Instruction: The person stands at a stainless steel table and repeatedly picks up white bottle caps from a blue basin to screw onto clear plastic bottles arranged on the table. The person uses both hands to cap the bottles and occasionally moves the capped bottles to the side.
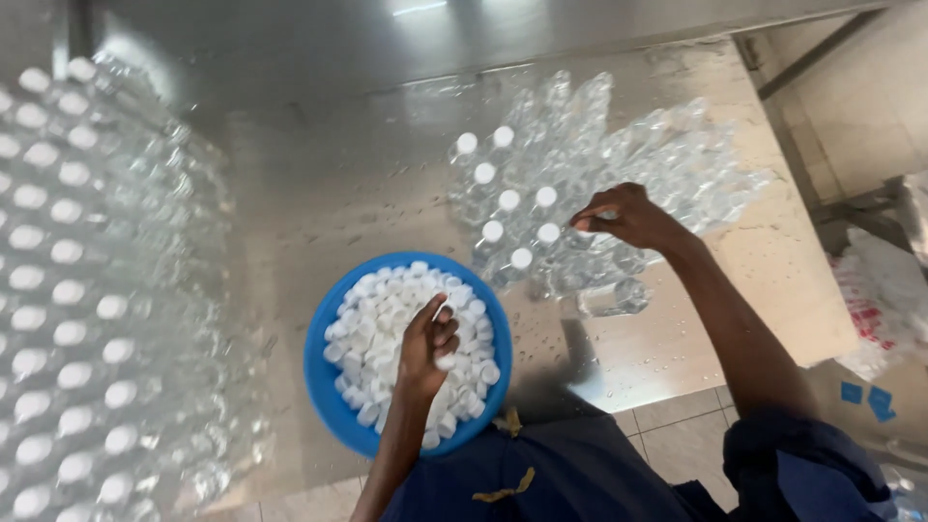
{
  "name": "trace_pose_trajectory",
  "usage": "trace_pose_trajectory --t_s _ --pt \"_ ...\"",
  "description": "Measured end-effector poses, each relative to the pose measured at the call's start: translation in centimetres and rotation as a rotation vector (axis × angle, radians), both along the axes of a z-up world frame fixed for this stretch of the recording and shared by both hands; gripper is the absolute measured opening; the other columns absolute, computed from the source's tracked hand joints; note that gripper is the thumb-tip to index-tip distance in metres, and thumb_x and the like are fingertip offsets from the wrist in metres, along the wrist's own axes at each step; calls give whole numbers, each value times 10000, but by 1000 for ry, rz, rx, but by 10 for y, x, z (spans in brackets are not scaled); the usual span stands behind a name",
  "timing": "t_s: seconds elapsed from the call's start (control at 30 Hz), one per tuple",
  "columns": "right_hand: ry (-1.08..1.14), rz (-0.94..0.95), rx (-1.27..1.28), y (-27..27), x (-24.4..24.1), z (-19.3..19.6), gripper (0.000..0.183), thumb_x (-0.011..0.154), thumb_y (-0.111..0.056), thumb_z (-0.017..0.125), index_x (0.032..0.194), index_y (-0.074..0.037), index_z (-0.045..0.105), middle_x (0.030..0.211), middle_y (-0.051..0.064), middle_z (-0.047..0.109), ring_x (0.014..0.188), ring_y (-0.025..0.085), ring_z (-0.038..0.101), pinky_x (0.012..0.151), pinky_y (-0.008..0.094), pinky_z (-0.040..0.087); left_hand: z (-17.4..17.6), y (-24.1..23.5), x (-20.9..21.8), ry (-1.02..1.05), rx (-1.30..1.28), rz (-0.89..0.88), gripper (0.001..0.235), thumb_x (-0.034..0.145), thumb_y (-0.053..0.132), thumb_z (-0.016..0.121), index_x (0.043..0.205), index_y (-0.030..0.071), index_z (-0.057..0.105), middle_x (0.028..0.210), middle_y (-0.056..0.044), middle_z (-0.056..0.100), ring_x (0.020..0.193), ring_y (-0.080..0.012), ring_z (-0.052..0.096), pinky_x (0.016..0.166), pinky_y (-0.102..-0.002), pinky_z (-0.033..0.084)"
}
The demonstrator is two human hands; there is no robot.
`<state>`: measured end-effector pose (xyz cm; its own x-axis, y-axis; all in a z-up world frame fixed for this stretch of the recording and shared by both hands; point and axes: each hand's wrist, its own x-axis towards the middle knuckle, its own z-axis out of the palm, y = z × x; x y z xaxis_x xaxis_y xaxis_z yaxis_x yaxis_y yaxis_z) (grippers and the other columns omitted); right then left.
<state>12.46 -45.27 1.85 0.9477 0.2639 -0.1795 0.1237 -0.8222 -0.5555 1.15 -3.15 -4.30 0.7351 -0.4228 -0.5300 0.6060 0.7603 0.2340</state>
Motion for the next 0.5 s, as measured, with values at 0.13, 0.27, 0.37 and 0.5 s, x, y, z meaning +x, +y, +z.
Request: trace_pose_trajectory --t_s 0.13,0.27,0.37,0.5 --pt "-79 -29 -144 22 -25 22 343 1058 -513 702 1243 -252 827 1141 29 819 1223 272 720 1305 605 261 -1 -17 0 -61 45 37 138 1128 239 562 1216 147 616 868 41 528 601 -45 415 359 -169 309" --pt "-507 -11 -199 71 -76 33 400 1026 -508 715 1369 -305 753 1356 -40 661 1353 214 579 1246 504 338 1 -20 -10 4 -50 59 118 1102 210 591 1190 146 634 898 21 576 641 -64 467 408 -169 353" --pt "-505 139 167 154 -137 52 441 950 -460 806 1355 -286 782 1487 32 590 1434 284 504 1242 467 358 5 -24 -20 11 -92 52 115 1087 203 601 1172 136 643 889 6 572 649 -74 482 405 -147 361" --pt "-632 327 218 218 -171 30 296 1043 -413 731 1285 -262 809 1545 103 599 1453 365 509 1201 531 407 27 -40 -27 14 51 -90 179 1100 286 608 1153 123 656 797 4 514 606 -77 417 383 -189 326"
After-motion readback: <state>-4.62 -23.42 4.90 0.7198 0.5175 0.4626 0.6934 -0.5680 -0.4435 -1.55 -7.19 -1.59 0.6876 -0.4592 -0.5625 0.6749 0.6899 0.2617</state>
